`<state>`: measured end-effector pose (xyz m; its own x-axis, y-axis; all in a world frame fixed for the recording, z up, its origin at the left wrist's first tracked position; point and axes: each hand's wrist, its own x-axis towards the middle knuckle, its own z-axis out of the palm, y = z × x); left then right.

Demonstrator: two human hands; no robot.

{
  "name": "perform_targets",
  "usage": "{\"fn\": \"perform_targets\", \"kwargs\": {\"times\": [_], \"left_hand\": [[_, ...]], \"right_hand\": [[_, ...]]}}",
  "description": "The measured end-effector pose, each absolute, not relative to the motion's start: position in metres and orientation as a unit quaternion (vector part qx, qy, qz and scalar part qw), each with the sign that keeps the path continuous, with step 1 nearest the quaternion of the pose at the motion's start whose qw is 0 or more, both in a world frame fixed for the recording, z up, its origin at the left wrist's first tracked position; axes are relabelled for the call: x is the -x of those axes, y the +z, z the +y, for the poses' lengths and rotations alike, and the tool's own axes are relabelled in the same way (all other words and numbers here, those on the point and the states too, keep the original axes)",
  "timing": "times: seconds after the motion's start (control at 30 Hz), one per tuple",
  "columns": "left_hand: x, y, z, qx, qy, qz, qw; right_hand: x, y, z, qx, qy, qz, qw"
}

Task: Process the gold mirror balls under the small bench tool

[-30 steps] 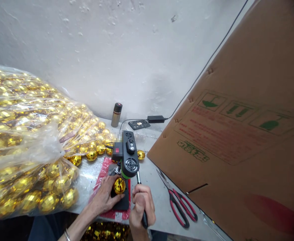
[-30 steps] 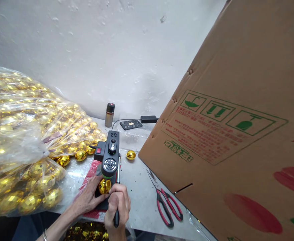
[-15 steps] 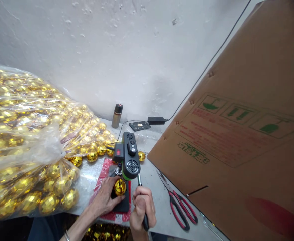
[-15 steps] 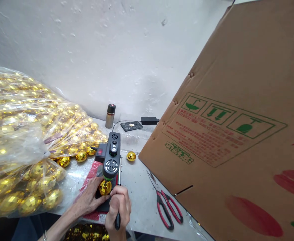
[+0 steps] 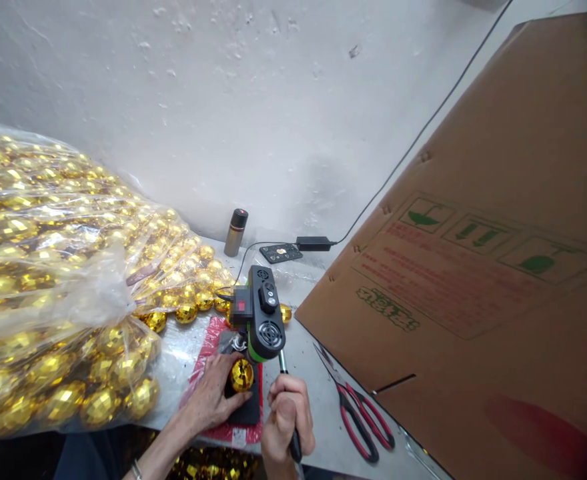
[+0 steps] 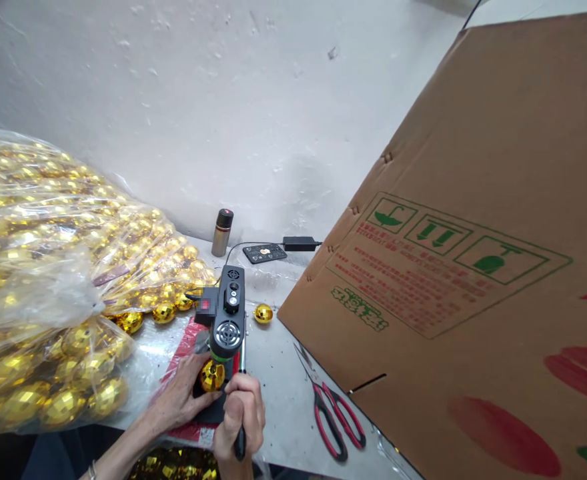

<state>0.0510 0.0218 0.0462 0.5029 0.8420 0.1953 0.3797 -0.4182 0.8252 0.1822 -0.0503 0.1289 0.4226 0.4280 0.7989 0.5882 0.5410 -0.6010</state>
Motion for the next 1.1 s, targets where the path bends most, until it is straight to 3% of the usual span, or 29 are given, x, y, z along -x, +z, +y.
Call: {"fn": "perform_targets", "kwargs": {"times": [1.1], "left_hand": [[-0.056,0.058,0.02,-0.779,0.283,0.406,0.384]], "right_hand": [[-0.186,0.131,-0.045,0.461,-0.104,-0.539,0.697]]}}
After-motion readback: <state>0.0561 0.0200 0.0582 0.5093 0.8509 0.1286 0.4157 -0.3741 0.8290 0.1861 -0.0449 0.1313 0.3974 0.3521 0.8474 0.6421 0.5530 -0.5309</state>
